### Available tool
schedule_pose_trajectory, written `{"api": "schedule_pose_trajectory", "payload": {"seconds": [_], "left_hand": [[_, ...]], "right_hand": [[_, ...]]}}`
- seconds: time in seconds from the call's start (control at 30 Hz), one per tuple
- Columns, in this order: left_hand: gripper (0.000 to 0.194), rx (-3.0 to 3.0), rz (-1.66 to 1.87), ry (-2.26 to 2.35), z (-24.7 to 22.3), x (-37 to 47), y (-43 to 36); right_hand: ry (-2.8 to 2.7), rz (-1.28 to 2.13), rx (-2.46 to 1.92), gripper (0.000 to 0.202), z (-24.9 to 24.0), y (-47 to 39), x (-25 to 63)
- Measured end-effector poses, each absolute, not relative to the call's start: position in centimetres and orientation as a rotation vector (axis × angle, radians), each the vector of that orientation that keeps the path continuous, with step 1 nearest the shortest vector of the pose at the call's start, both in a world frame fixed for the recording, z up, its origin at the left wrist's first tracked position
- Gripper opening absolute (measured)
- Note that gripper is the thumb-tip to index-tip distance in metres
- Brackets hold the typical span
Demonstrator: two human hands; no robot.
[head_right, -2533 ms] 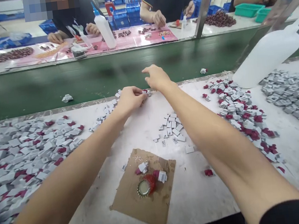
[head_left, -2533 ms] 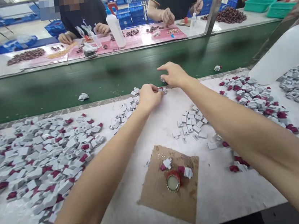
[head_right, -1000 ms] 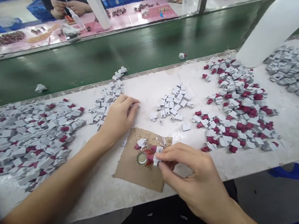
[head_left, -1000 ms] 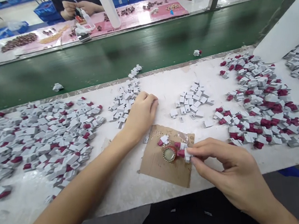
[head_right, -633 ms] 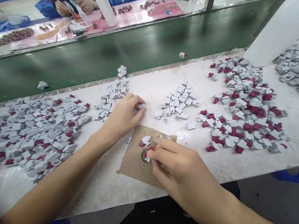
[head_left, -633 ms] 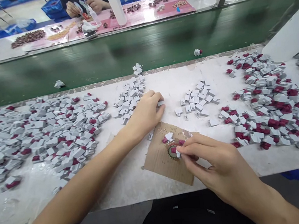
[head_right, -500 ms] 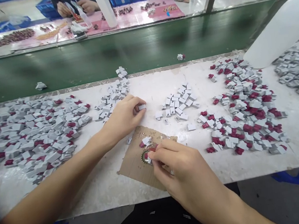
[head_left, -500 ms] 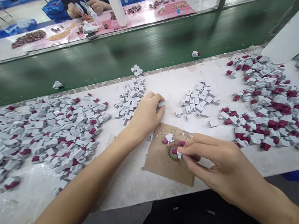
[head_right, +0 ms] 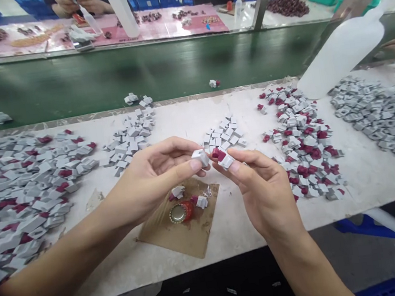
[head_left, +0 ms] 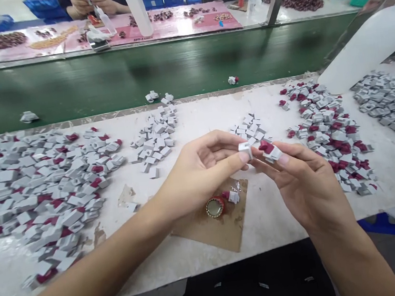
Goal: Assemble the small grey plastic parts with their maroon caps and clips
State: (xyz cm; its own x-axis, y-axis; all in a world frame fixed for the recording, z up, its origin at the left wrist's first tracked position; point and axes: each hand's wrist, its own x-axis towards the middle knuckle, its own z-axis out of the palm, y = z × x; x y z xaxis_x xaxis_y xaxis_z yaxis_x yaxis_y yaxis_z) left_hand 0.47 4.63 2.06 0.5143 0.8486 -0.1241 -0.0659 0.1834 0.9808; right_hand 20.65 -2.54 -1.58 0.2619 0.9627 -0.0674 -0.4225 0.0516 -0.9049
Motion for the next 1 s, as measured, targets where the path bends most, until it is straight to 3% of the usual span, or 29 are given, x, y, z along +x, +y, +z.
{"api": "schedule_pose_trajectory", "payload": {"seconds": [0.63, 1.0], "left_hand": [[0.015, 1.371, 0.697, 0.825, 1.9, 0.9, 4.4], [0.008, 1.526, 0.529, 0.786, 2.2, -0.9, 8.7]], "right_hand": [[-0.933, 1.181, -1.178, 0.012, -1.4, -2.4, 22.1], [-1.059, 1.210, -1.145, 0.011, -2.1, 1.0, 21.6]]}}
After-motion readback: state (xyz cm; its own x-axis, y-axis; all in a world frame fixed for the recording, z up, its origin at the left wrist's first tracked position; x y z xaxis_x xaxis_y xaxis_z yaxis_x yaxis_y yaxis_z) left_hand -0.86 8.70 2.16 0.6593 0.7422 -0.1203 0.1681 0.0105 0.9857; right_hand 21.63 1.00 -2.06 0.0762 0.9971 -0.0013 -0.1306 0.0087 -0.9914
